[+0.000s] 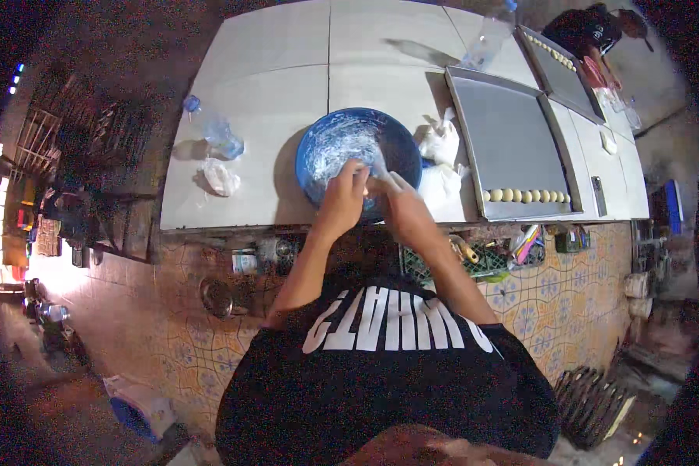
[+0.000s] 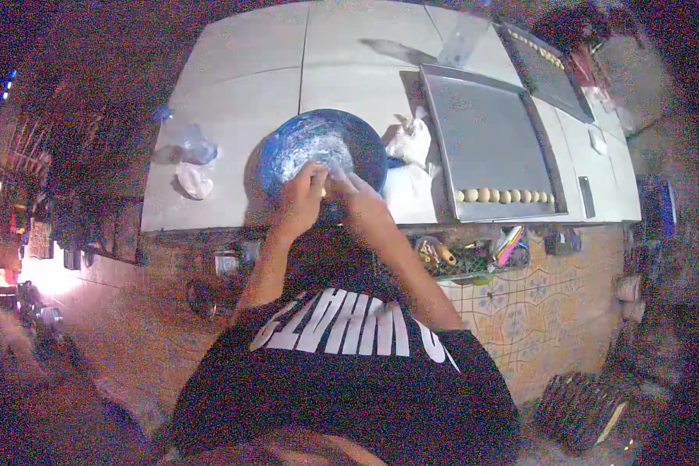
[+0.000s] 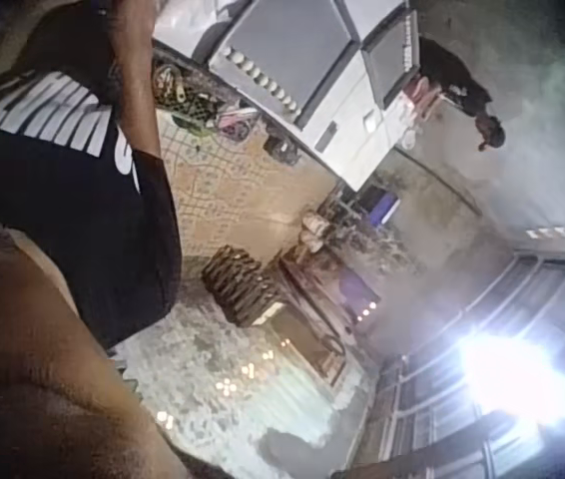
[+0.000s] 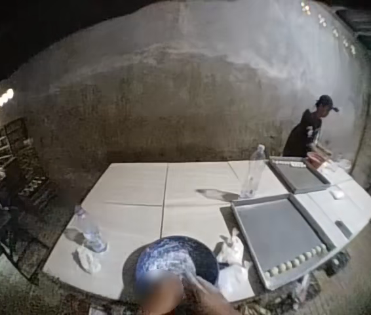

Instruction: The person rolls pieces of dough into balls between their hands, places them onto a metal baking tray, and presses indentations into dough balls by hand.

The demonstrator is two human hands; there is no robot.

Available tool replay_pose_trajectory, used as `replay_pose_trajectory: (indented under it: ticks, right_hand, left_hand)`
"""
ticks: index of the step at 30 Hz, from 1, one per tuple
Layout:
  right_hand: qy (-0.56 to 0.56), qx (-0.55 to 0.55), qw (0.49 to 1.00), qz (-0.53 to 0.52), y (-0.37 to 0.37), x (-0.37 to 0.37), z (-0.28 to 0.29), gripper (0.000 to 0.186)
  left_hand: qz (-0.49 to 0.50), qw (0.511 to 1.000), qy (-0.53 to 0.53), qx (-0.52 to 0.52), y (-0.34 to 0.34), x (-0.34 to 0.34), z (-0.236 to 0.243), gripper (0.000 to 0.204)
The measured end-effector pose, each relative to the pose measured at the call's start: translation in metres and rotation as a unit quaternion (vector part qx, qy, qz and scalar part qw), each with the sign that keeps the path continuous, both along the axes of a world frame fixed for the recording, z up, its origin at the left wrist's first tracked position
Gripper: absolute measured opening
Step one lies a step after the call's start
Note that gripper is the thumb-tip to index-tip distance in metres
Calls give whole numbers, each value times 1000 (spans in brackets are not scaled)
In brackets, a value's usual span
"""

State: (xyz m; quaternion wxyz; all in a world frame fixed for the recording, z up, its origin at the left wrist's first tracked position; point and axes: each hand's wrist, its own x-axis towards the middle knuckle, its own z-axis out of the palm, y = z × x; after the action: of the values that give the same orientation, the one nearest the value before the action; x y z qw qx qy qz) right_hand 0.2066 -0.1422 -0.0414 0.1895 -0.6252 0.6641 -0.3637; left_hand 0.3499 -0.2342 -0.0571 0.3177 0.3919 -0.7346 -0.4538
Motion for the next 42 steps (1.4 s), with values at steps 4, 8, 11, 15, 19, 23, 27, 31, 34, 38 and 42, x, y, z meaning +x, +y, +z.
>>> replay_pose_trajectory:
  ticks: [4, 8, 11, 15, 19, 23, 27, 31, 34, 38, 42]
  right_hand:
    - [55, 35, 997, 49, -2, 6, 24, 58]
    - [84, 19, 996, 33, -6, 3, 21, 50]
    - [109, 5, 994, 33, -6, -1, 13, 43]
    - [132, -34, 990, 35, -8, 6, -2, 33]
    - [151, -62, 986, 38, -7, 10, -2, 24]
    - [117, -5, 992, 41, -6, 11, 7, 32]
    - [11, -52, 998, 40, -4, 12, 9, 21]
    - [-251, 18, 968, 19, -5, 5, -3, 26]
    - [-349, 32, 936, 36, -6, -2, -5, 30]
    - [-482, 67, 873, 34, -7, -2, -4, 27]
    - [-417, 93, 902, 70, 1, -4, 3, 31]
  left_hand:
    - [-3, 1000, -3, 21, 1, 11, 5, 30]
    - [-12, 999, 5, -38, 7, 18, 15, 28]
    - [-67, 995, -23, -65, 11, 21, 30, 20]
    - [-65, 989, -52, -125, 2, 25, 15, 20]
    - [-71, 989, -24, -125, 2, 28, 8, 20]
    - [-47, 995, -19, -80, 2, 32, 3, 24]
    - [-9, 962, 96, 254, -2, 34, 3, 27]
    - [-64, 973, 202, 88, 0, 22, 6, 29]
    - [-107, 964, 216, 114, 8, 24, 21, 31]
    - [-110, 984, 70, -120, 4, 29, 30, 43]
    - [-92, 987, 18, -129, 2, 35, 33, 36]
